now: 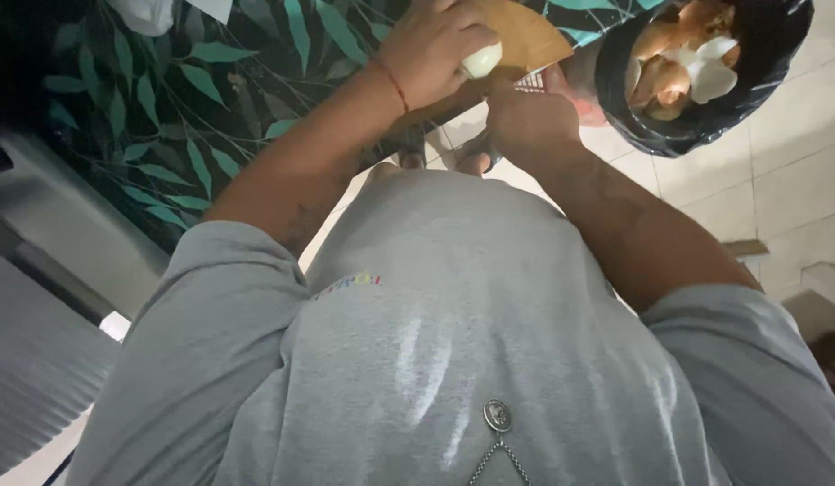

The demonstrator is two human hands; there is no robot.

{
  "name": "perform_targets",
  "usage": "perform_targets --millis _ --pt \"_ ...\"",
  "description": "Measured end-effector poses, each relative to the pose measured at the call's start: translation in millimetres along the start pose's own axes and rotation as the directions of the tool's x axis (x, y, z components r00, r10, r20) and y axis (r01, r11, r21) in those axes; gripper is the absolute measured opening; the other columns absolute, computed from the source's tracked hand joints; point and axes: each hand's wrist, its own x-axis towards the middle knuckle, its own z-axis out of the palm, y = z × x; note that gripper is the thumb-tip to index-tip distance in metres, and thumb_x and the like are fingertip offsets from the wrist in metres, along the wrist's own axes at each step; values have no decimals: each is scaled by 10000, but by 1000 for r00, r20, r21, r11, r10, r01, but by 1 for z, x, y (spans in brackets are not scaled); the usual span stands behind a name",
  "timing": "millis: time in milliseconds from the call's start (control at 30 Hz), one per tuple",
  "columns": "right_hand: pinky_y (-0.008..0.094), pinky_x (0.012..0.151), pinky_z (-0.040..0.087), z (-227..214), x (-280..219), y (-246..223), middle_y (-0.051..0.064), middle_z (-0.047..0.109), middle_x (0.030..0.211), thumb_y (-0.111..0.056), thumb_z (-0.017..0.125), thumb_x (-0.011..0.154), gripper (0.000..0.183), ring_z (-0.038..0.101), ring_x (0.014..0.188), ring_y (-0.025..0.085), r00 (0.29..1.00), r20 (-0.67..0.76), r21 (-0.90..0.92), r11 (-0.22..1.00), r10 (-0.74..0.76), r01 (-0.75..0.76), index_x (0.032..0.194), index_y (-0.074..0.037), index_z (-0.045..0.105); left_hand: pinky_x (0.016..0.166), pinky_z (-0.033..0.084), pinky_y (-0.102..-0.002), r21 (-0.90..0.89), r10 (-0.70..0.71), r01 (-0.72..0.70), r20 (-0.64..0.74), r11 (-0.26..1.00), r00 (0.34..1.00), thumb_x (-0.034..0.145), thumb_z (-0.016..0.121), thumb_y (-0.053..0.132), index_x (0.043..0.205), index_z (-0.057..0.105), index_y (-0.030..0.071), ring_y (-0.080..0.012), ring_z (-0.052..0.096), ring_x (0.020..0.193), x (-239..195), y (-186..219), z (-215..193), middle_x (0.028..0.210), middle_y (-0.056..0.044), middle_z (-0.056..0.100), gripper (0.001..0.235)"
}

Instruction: Peeling the outer skin off several onions using hands and a knife

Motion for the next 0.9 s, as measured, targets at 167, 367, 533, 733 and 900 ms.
perform_targets --millis 167,367,533,733,900 --pt "481 411 479 42 12 10 35 645 544 -147 590 806 86 666 444 307 986 -161 -66 997 -51 40 888 -128 607 684 476 -488 7 -1 1 62 1000 998 718 759 164 1056 654 151 -325 521 944 -1 -6 -3 1035 -73 596 354" --pt "504 722 509 10 15 8 90 750 906 -158 420 920 530 689 894 403 997 12 10 997 79 -79 1377 108 386 725 470 -532 -47 45 -44 30 998 999 990 644 466 1189 668 147 -387 593 987 9 -9 -4 1176 -116 632 377" --pt "563 659 505 -18 9 9 235 697 1000 -137 463 884 301 487 1178 475 982 133 174 973 132 -154 1157 -55 560 637 484 -495 -83 26 -14 140 996 990 846 759 330 987 678 113 -370 635 859 9 -19 12 985 -128 666 270" --pt "743 400 480 -56 -2 -5 265 733 935 -144 511 904 368 710 774 540 962 247 -57 993 112 -101 1217 31 598 692 467 -531 -169 19 -3 96 986 995 912 693 622 1141 692 142 -406 610 932 13 -8 2 1085 -181 641 532" --pt "554 519 457 8 19 19 166 640 922 -188 528 876 275 590 791 406 935 -356 -74 997 -1 -27 1099 -61 627 793 404 -508 -5 -63 64 112 998 992 808 742 419 1096 678 200 -377 503 992 19 -13 -2 1061 -111 592 368"
